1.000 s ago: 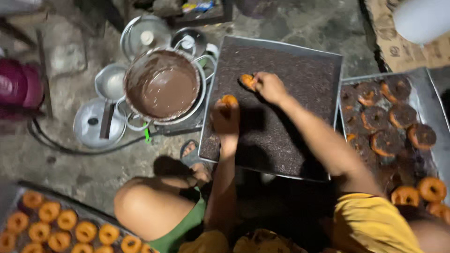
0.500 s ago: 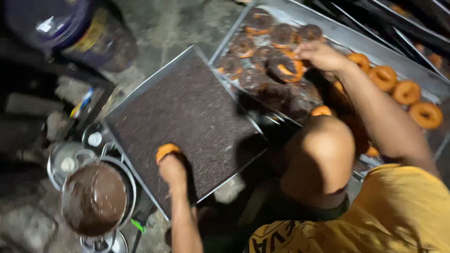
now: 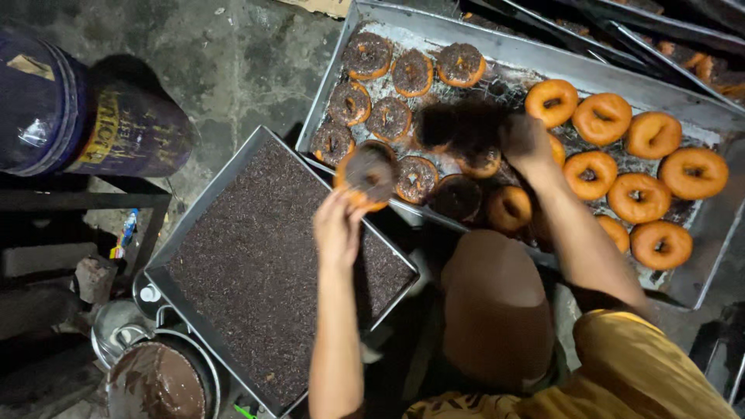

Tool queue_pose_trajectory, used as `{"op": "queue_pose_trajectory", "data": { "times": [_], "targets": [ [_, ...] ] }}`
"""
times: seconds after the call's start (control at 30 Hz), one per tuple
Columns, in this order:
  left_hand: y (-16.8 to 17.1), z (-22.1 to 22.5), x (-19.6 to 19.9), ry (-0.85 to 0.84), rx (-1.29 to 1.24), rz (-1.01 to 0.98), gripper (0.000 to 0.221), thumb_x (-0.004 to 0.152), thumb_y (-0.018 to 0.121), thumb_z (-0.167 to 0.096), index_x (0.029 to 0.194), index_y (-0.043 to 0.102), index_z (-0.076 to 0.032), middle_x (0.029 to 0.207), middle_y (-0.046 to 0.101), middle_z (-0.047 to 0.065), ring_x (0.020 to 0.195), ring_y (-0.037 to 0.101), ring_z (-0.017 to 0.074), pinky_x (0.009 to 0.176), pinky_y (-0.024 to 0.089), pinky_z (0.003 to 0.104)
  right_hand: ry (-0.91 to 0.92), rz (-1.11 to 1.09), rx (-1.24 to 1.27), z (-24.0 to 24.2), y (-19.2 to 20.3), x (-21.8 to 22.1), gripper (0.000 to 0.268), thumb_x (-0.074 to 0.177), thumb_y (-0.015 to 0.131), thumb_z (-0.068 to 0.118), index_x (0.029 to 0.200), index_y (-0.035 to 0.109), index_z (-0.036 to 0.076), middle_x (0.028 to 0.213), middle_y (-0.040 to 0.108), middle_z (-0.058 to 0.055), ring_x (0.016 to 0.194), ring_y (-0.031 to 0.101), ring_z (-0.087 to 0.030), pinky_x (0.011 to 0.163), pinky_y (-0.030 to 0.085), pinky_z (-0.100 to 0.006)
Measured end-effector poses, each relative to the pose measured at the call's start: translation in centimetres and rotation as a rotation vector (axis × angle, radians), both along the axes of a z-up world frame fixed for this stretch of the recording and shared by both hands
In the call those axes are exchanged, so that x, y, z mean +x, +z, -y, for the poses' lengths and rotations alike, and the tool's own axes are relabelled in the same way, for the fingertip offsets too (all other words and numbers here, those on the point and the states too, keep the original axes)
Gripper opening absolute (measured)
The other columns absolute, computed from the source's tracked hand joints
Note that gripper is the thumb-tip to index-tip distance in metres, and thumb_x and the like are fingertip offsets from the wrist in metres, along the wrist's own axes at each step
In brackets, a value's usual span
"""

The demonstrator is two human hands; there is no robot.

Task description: The person dips donuts into chocolate glaze and then into a tray of chocolate sprinkles before placing them onto another tray.

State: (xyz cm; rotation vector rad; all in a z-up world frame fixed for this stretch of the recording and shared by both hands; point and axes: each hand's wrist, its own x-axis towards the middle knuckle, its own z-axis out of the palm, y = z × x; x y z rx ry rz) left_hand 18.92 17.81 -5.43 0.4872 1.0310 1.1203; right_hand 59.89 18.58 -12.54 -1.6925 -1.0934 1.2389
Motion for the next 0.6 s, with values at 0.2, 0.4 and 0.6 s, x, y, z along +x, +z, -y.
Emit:
{"op": "queue_pose_trajectory", "data": {
  "times": [0.2, 0.4, 0.6],
  "targets": [
    [-7.9, -4.3, 16.1, -0.341, 0.404, -0.192, 0.033, 0.097, 0.067, -0.013, 0.126, 0.063, 0.001, 0.116, 0.072, 0.016, 0.103, 0.073, 0.0265, 0.090, 0.062, 0.039, -0.158, -0.675, -0.072, 0.6, 1.8, 0.0, 0.034, 0.108, 0.055, 0.019, 0.133, 0.065, -0.002, 0.101, 0.074, -0.011, 0.077, 0.069, -0.026, 0.068, 0.061, -0.040],
    [-7.8, -7.0, 25.5, -0.265, 0.535, -0.586, 0.040, 0.103, 0.067, -0.015, 0.138, 0.062, 0.004, 0.124, 0.073, 0.019, 0.109, 0.070, 0.0291, 0.095, 0.056, 0.038, -0.369, -0.533, 0.031, -1.5, -3.9, 5.0, 0.034, 0.103, 0.056, 0.017, 0.132, 0.067, 0.003, 0.110, 0.073, -0.014, 0.084, 0.065, -0.027, 0.069, 0.056, -0.046],
    [2.0, -1.5, 15.0, -0.321, 0.245, -0.497, 0.046, 0.098, 0.066, -0.014, 0.142, 0.058, -0.003, 0.120, 0.074, 0.012, 0.101, 0.067, 0.0169, 0.084, 0.053, 0.027, -0.150, 0.533, 0.036, -4.7, -4.5, 5.0, 0.038, 0.097, 0.063, 0.023, 0.134, 0.065, 0.012, 0.121, 0.064, -0.020, 0.102, 0.057, -0.039, 0.082, 0.047, -0.058]
  ]
}}
